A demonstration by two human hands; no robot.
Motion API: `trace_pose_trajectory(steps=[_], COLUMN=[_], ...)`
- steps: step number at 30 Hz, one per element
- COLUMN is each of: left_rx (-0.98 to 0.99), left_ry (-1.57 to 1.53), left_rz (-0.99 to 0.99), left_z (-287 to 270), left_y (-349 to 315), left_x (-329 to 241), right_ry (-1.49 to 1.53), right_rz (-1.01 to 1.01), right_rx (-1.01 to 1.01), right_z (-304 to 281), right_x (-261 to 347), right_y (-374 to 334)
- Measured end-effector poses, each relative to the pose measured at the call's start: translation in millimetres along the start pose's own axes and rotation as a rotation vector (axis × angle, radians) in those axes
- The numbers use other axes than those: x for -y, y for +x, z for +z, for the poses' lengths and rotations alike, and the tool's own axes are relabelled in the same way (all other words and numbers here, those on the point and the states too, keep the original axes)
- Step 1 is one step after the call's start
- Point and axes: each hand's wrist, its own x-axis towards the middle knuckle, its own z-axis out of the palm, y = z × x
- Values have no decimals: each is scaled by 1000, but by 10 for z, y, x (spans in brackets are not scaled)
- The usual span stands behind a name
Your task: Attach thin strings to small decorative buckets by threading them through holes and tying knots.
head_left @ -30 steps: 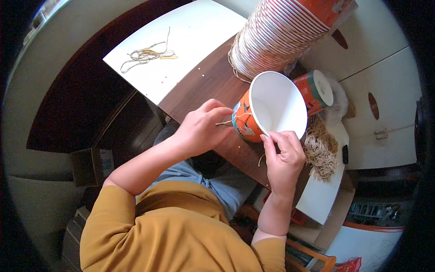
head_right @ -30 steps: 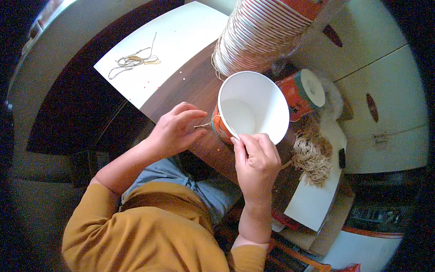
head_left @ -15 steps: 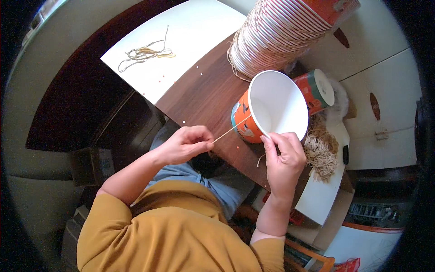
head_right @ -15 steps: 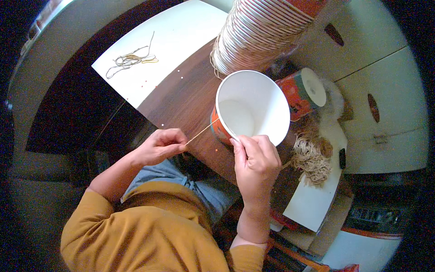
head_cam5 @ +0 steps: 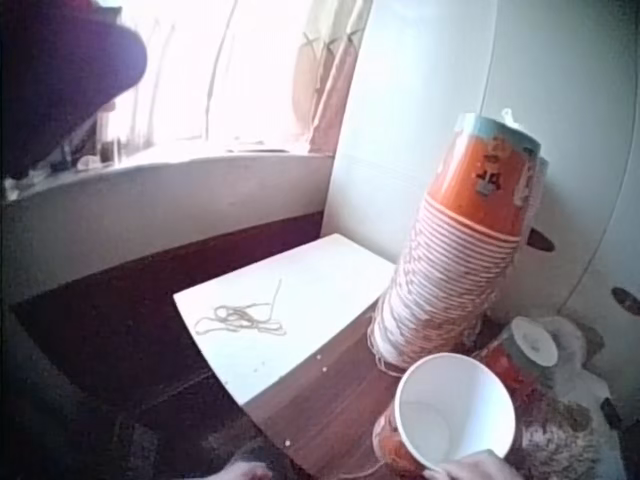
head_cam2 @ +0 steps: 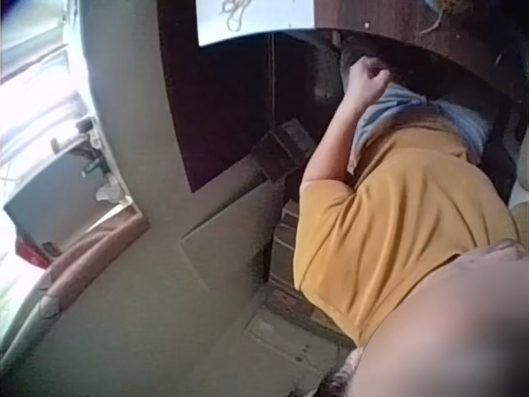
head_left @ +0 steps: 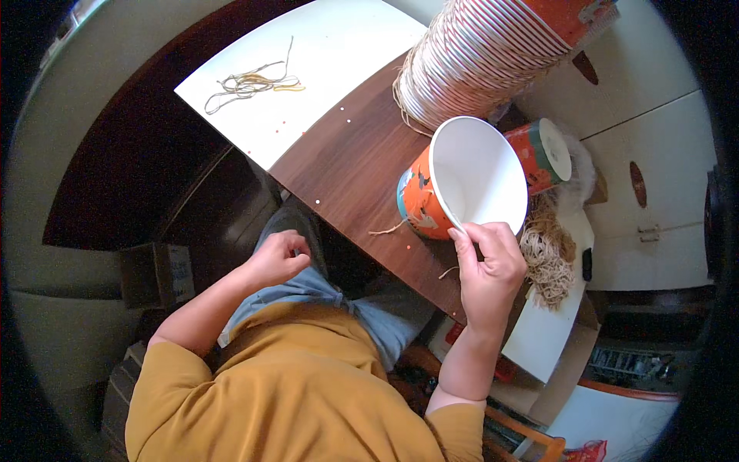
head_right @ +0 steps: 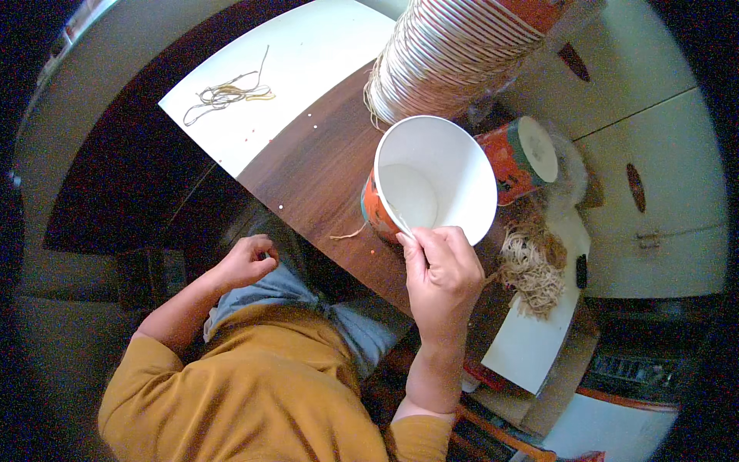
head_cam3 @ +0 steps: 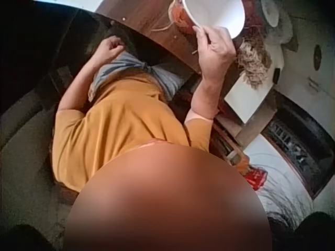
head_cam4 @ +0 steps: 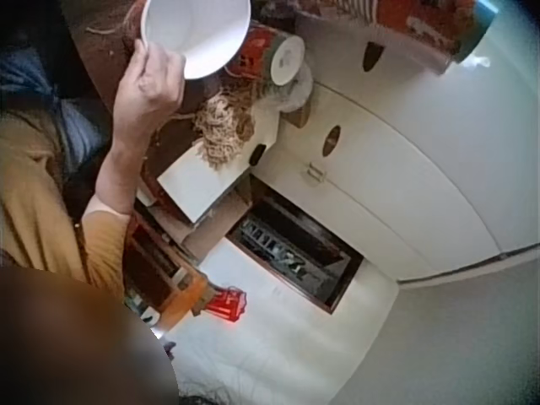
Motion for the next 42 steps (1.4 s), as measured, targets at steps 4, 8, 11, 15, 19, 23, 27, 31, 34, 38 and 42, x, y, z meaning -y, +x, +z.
trace_pose_trajectory(steps=[4,8,11,15,19,23,27,31,34,38,42], left_rx=[-158,-225,-222,-49,11,39,43,140,344,134,-121], left_ry=[49,-18,32,-140,-153,-205,-190,305,807,416,144], left_rz=[161,329,392,232,196,61,-96,-152,-326,-125,173], left_z=[-115,34,204,317,226,135,103,168,29,-190,-216], left_y=[109,467,777,965,703,257,-46,-172,-149,116,298], left_x=[-501,-910,-988,-983,-952,-670,-326,386,264,-539,-1120], right_ry=[9,-16,12,11,-8,-23,-6,-20,-18,-21,-17], right_rz=[9,-20,6,22,13,16,-17,-23,-19,-29,-26], right_rx=[-2,-38,-26,-20,-38,-25,-16,-30,-11,-10,-22], right_z=[21,34,33,20,16,18,15,8,9,11,7], right_x=[-15,-8,38,31,-19,-16,20,4,8,-22,-17], right_y=[-12,4,6,10,2,7,-9,11,27,25,7])
